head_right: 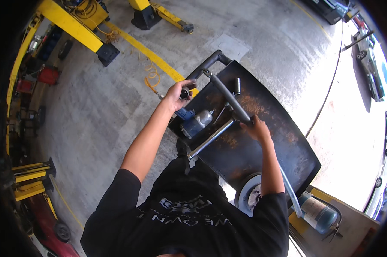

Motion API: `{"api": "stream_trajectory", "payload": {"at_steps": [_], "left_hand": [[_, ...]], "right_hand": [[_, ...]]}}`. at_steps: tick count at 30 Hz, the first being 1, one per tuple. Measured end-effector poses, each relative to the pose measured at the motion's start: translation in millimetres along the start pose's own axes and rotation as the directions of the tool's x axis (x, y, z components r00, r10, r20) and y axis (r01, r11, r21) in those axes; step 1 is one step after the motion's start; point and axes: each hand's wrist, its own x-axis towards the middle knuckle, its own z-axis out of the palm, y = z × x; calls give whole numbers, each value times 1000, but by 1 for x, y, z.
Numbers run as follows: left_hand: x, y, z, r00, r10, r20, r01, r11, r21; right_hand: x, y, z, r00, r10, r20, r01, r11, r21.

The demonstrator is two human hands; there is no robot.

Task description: The person uses a pneumatic impact wrench to remove fasteners from a wheel hub, then removes the brake drum and places it on a work cart. They then use a socket wrench and a metal pipe as a breaker bar to loosen and remove a large central nut from the hub assembly.

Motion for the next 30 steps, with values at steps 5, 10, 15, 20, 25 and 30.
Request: {"api": "stream_trajectory", "payload": {"at_steps": [5,10,15,20,25,30], "left_hand": [[86,-9,7,996,-42,-81,56,982,181],[101,-8,45,974,46,-224,58,897,439],[84,2,46,953,128,-274,9,893,450],[40,34,18,852,518,-81,-392,731,558],[-46,54,-20,631,742,-227,-472,599,647],[-133,48,-102,383,838,-389,-608,546,577]], "right_hand": [[-12,7,5,1000,-20,-12,20,1000,24],[-22,-5,4,996,-10,-86,10,1000,-1],[-33,-17,-10,996,-50,-80,51,999,13],[-46,-49,-29,966,-209,-149,215,976,24],[-78,-119,-59,905,-420,-74,423,905,40],[-103,-181,-60,750,-661,-28,652,746,-136]]}}
